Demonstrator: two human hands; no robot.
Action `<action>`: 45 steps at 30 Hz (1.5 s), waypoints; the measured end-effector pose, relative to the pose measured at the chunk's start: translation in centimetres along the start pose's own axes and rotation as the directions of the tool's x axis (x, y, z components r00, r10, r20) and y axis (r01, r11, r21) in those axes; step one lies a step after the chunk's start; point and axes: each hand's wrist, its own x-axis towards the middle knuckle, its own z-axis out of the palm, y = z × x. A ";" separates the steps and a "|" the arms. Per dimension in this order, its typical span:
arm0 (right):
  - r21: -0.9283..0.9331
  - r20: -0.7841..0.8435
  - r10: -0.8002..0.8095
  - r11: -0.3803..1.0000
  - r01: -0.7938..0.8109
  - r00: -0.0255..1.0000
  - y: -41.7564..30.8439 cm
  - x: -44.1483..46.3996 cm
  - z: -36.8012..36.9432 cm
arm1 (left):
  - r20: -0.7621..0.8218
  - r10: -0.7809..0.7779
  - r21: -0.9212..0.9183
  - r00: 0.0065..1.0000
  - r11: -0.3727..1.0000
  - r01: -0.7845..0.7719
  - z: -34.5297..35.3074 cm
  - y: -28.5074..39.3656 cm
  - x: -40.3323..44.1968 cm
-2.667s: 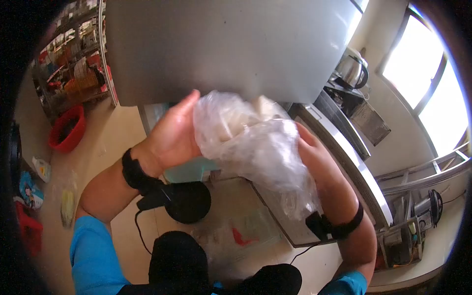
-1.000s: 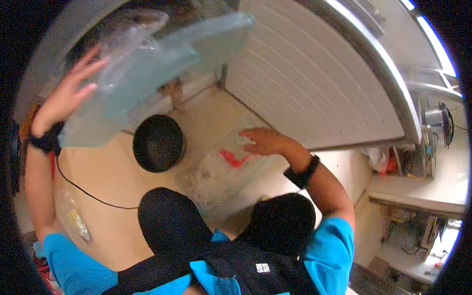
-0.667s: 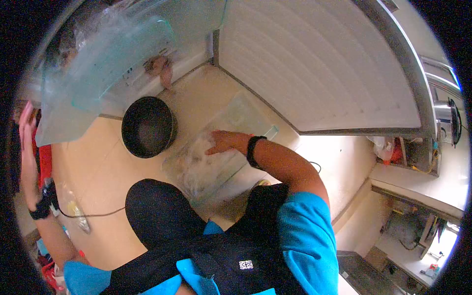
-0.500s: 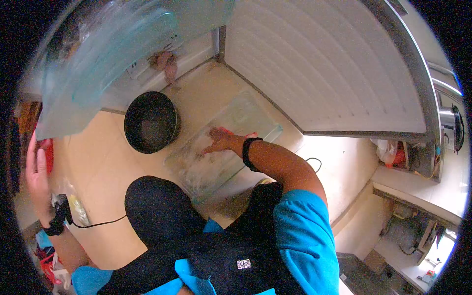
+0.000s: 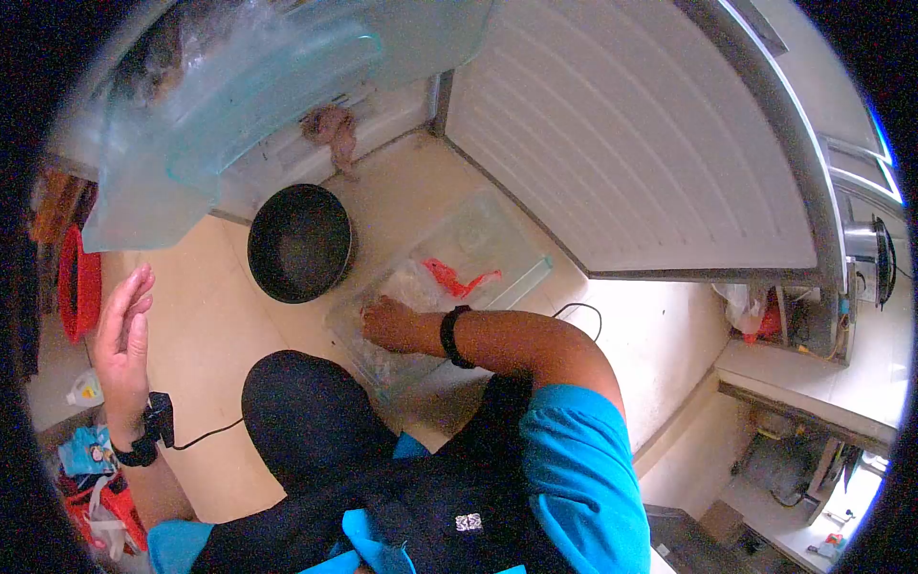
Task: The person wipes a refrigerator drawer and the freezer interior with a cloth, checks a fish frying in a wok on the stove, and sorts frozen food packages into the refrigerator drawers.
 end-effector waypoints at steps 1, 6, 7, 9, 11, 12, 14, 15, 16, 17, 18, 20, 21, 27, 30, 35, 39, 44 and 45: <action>-0.016 0.160 0.018 1.000 -0.016 0.987 0.3 0.3 -1.1 | 0.015 0.021 0.015 1.000 1.000 -0.021 0.0 0.3 0.2; 0.538 0.131 0.355 0.759 -0.367 0.926 5.0 -1.2 -4.4 | 0.022 0.027 -0.012 0.999 1.000 -0.027 0.4 0.1 -0.3; 0.437 -0.120 0.321 0.867 -0.240 0.939 7.9 -2.4 -3.9 | 0.028 0.023 -0.018 0.999 1.000 -0.023 0.5 0.0 -0.4; 0.304 -0.345 0.230 0.945 -0.124 0.910 9.2 -4.5 -3.1 | 0.034 0.000 -0.029 0.999 1.000 0.001 1.1 0.0 -0.9; 0.993 0.087 0.714 -0.010 -0.114 0.694 7.2 -4.9 -5.7 | 0.095 0.026 -0.100 0.995 0.995 -0.017 1.7 -0.2 -0.8; 0.994 0.104 0.734 -0.059 -0.090 0.672 4.9 -4.6 -9.2 | 0.082 0.015 -0.100 0.997 0.995 -0.007 1.9 -0.1 -0.6; 0.995 0.075 0.756 -0.012 -0.101 0.650 0.8 -4.5 -16.8 | 0.223 0.080 -0.067 0.972 0.995 -0.067 2.3 0.5 -0.2; 0.987 0.017 0.758 0.091 -0.131 0.652 -0.1 -5.2 -19.8 | 0.219 0.069 -0.065 0.973 0.996 -0.055 2.7 0.7 0.0; 0.994 -0.072 0.739 0.107 -0.011 0.669 -0.1 -6.1 -22.0 | 0.291 0.078 -0.177 0.954 0.984 -0.026 3.6 0.8 0.2; 0.987 -0.163 0.721 0.119 0.111 0.673 0.1 -7.0 -24.3 | 0.359 0.098 -0.285 0.928 0.958 0.009 4.4 1.1 0.6; 0.969 -0.230 0.707 0.104 0.223 0.669 -0.4 -7.8 -26.6 | 0.357 0.097 -0.288 0.929 0.958 0.011 5.0 1.6 1.2; 0.933 -0.321 0.652 0.094 0.347 0.686 -0.9 -9.3 -30.2 | 0.435 0.214 -0.266 0.875 0.959 -0.102 6.6 2.9 2.7; 0.929 -0.339 0.609 0.094 0.359 0.717 -1.0 -9.7 -31.5 | 0.434 0.220 -0.271 0.874 0.957 -0.106 7.6 3.3 3.4; 0.834 -0.512 0.603 0.180 0.521 0.612 -5.3 -9.8 -35.8 | 0.170 0.573 -0.130 0.802 0.819 -0.558 14.8 6.7 6.6; 0.801 -0.522 0.574 0.077 0.593 0.631 -4.8 -9.2 -36.5 | 0.124 0.509 -0.356 0.852 0.824 -0.440 16.9 8.4 8.0; 0.757 -0.453 0.600 -0.131 0.640 0.660 -4.7 -8.0 -35.3 | 0.052 0.599 -0.469 0.799 0.721 -0.510 18.1 9.3 7.6; 0.761 -0.462 0.671 -0.037 0.648 0.580 -4.2 -8.7 -35.3 | 0.198 0.406 -0.714 0.892 0.683 -0.152 17.9 10.0 6.9; 0.793 -0.570 0.690 0.320 0.519 0.445 -2.4 -14.4 -35.8 | 0.173 0.330 -0.836 0.928 0.547 -0.039 17.0 11.1 7.7; 0.804 -0.595 0.665 0.494 0.332 0.451 -1.4 -15.8 -35.0 | 0.164 0.337 -0.835 0.927 0.548 -0.051 16.5 11.5 7.7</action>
